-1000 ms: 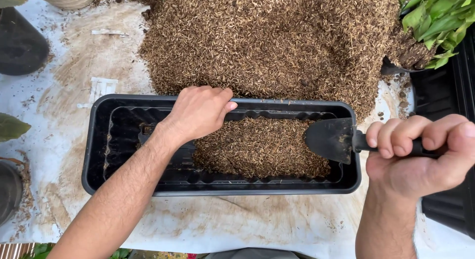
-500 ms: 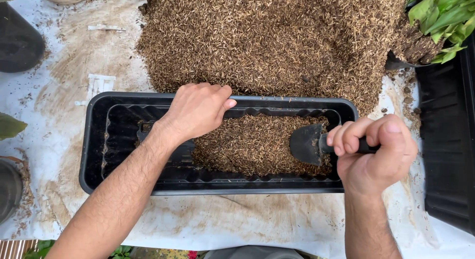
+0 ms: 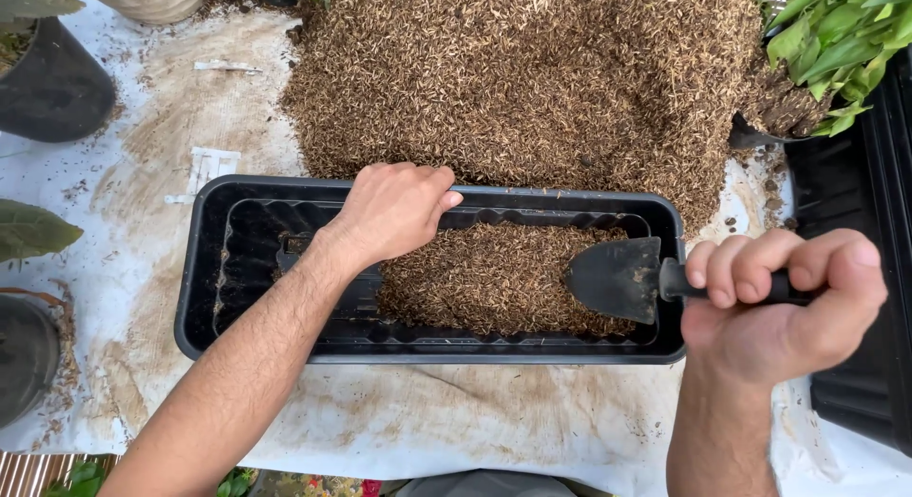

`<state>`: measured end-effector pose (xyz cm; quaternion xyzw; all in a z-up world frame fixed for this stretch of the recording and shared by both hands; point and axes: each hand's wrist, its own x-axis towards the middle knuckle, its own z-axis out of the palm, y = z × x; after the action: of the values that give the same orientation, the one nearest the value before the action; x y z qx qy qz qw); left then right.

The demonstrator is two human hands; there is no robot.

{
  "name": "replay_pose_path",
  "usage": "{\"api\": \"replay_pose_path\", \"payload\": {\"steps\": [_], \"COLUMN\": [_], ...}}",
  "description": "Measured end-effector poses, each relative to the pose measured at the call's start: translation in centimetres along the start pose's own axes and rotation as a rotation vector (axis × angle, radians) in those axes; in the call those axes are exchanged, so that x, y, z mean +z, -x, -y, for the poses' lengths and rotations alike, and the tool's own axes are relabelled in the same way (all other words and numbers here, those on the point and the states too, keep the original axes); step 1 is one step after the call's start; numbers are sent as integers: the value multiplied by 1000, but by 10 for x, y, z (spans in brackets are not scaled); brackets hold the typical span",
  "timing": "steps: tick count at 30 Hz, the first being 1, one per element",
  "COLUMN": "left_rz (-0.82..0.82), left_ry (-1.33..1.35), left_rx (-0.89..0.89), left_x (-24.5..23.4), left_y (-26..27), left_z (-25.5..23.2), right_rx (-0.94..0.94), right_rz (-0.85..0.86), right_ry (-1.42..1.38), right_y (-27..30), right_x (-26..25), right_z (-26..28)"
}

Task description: Filling a plastic seedling tray with soil using a hand trowel from a large pile.

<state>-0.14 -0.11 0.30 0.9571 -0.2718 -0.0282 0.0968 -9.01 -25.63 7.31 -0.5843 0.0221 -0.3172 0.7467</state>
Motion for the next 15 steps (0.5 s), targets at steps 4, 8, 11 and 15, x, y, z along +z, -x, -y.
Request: {"api": "replay_pose_path", "payload": {"steps": [4,8,11,15], "left_rz": [35,39,56,99], "left_ry": [29,36,36,43], "left_rx": [-11,-8,-13,-24], "left_x": [-3,-2,-2,-6], "left_y": [-1,0,1,-2], "left_z": [0,1,2,0], "right_rx": [-55,35,91,83], "right_rz": [90,103,101,106], "right_ry": [9,-29,-29,-41], "right_y": [7,14,19,18], "right_x": [11,20,20,18], "right_z": [-4,-27,-41,-44]}}
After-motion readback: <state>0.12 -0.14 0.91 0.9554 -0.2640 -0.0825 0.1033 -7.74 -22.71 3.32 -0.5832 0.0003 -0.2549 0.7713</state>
